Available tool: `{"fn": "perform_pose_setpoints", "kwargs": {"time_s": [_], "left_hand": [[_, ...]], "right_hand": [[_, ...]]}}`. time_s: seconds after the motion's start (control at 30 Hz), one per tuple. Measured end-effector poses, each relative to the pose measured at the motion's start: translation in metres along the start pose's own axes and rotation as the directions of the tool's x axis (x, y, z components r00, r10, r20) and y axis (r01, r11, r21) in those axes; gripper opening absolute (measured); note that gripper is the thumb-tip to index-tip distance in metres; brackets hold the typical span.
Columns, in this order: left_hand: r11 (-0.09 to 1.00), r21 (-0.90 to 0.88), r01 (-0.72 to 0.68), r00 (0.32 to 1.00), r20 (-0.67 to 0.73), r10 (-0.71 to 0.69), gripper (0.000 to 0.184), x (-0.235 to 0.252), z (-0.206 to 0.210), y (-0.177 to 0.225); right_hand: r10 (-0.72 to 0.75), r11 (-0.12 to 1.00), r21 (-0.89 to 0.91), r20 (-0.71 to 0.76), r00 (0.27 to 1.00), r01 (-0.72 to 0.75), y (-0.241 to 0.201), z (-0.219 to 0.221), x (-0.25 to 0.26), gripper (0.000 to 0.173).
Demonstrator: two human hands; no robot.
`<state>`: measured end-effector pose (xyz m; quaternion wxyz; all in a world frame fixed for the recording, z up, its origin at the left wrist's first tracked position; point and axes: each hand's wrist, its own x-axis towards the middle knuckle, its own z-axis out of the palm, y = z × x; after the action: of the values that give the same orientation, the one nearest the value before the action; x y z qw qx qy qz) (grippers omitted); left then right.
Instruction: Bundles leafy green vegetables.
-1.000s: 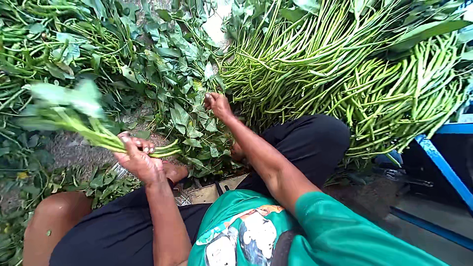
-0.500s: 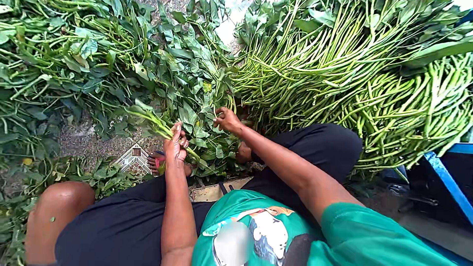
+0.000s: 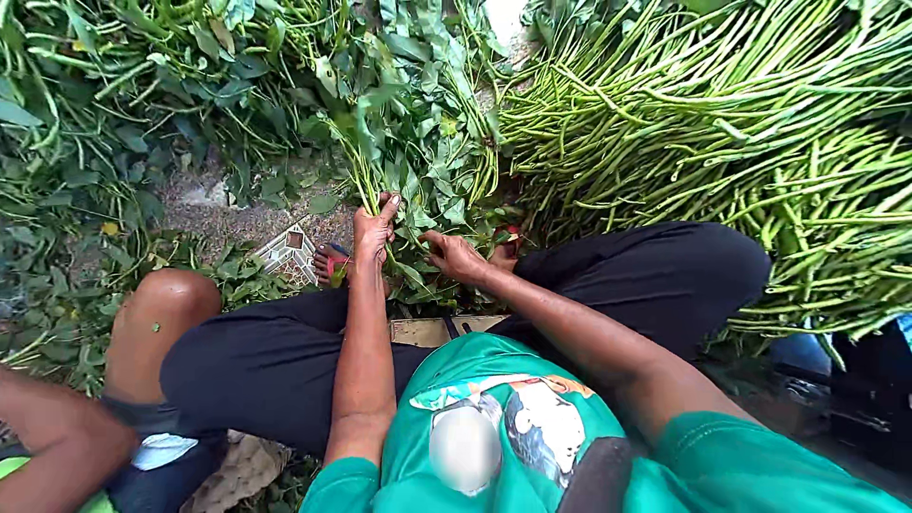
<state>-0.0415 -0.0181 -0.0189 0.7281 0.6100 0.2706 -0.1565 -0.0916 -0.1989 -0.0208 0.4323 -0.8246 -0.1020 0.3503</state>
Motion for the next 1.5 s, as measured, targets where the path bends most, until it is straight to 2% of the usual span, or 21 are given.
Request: {"fn": "perform_pose_setpoints", "kwargs": {"time_s": [0.07, 0.13, 0.23, 0.3, 0.37, 0.4, 0.47, 0.53, 0.57, 0.63, 0.67, 0.73, 0.8, 0.9, 0.97, 1.07, 1.17, 1.23, 1.3, 1.37, 1.5], "left_hand": [[1.000, 0.006, -0.017, 1.000, -0.005, 0.017, 0.015, -0.002, 0.002, -0.001], [1.000, 0.027, -0.008, 0.999, -0.032, 0.009, 0.018, -0.007, 0.005, 0.000], [0.994, 0.113, 0.005, 0.997, -0.075, 0.004, 0.019, -0.017, 0.003, 0.002], [0.998, 0.056, 0.006, 0.990, -0.144, 0.002, 0.016, -0.012, 0.005, 0.005], [0.999, 0.037, -0.022, 0.986, -0.163, 0.028, 0.012, -0.014, 0.002, 0.007], [0.998, 0.023, -0.059, 0.980, -0.188, 0.062, 0.010, -0.010, -0.002, 0.008], [0.990, 0.005, -0.141, 0.969, -0.205, 0.139, 0.009, -0.006, -0.018, 0.015], [0.988, -0.028, -0.154, 0.962, -0.231, 0.143, 0.010, -0.005, -0.034, 0.027], [0.988, -0.046, -0.150, 0.958, -0.254, 0.134, 0.009, -0.003, -0.036, 0.031], [0.987, -0.038, -0.154, 0.955, -0.264, 0.139, 0.007, -0.002, -0.033, 0.034], [0.986, -0.023, -0.163, 0.954, -0.258, 0.152, 0.006, -0.002, -0.030, 0.032], [0.985, 0.011, -0.169, 0.957, -0.235, 0.167, 0.006, -0.002, -0.022, 0.027], [0.985, 0.008, -0.174, 0.967, -0.186, 0.172, 0.008, -0.002, -0.014, 0.022], [0.972, -0.037, -0.231, 0.967, -0.115, 0.226, 0.012, -0.009, -0.006, 0.021], [0.924, 0.079, -0.373, 0.918, -0.114, 0.380, 0.018, -0.017, -0.013, 0.028], [0.832, 0.139, -0.537, 0.794, -0.249, 0.554, 0.020, -0.009, -0.018, 0.041], [0.915, -0.120, -0.386, 0.902, -0.260, 0.346, 0.025, -0.004, -0.007, 0.035], [0.935, -0.327, -0.141, 0.984, -0.148, 0.097, 0.036, -0.001, -0.001, 0.024], [0.913, -0.408, 0.016, 0.996, -0.077, -0.052, 0.040, 0.000, 0.004, 0.019], [0.935, -0.354, 0.027, 0.991, -0.113, -0.071, 0.038, 0.001, 0.008, 0.016], [0.956, -0.241, -0.168, 0.975, -0.183, 0.126, 0.030, 0.003, 0.008, 0.009]], "right_hand": [[0.102, 0.933, 0.342, 0.055, 0.993, -0.115, -0.008, -0.005, 0.010, 0.044], [0.189, 0.724, 0.670, 0.040, 0.981, -0.167, -0.019, -0.003, 0.024, 0.043], [0.310, 0.473, 0.880, -0.127, 0.942, -0.037, -0.030, 0.003, 0.047, 0.034], [0.294, 0.601, 0.798, -0.280, 0.914, 0.051, -0.036, 0.004, 0.052, 0.026], [0.071, 0.871, 0.471, -0.401, 0.913, 0.140, -0.036, 0.002, 0.045, 0.025], [-0.096, 0.949, 0.241, -0.390, 0.916, 0.203, -0.033, 0.000, 0.036, 0.021], [-0.266, 0.963, -0.089, -0.151, 0.952, 0.255, -0.024, 0.000, 0.011, 0.018], [-0.091, 0.953, -0.264, 0.208, 0.974, 0.146, -0.016, 0.001, -0.017, 0.018], [0.065, 0.929, -0.363, 0.346, 0.936, 0.070, -0.014, -0.002, -0.025, 0.020], [0.278, 0.843, -0.538, 0.414, 0.867, -0.013, -0.010, -0.011, -0.029, 0.030], [0.295, 0.820, -0.571, 0.358, 0.886, -0.041, -0.010, -0.017, -0.026, 0.030], [0.131, 0.854, -0.519, 0.163, 0.978, -0.028, -0.010, -0.025, -0.012, 0.029], [-0.040, 0.928, -0.371, -0.002, 0.999, 0.036, -0.017, -0.025, 0.011, 0.040], [-0.148, 0.945, -0.287, 0.054, 0.987, 0.158, -0.029, -0.020, 0.038, 0.037], [-0.090, 0.911, -0.386, 0.162, 0.983, 0.147, -0.018, -0.032, 0.059, 0.029], [0.083, 0.917, -0.380, -0.117, 0.990, -0.122, 0.026, -0.077, 0.098, 0.043], [0.291, 0.906, -0.184, -0.382, 0.877, -0.380, 0.061, -0.126, 0.122, 0.065], [0.391, 0.872, -0.117, -0.419, 0.820, -0.476, 0.080, -0.133, 0.129, 0.074], [0.429, 0.852, -0.086, -0.449, 0.783, -0.517, 0.090, -0.130, 0.135, 0.073], [0.489, 0.839, 0.018, -0.465, 0.738, -0.544, 0.086, -0.130, 0.140, 0.062], [0.547, 0.836, 0.252, -0.451, 0.705, -0.487, 0.083, -0.132, 0.142, 0.042]]}}
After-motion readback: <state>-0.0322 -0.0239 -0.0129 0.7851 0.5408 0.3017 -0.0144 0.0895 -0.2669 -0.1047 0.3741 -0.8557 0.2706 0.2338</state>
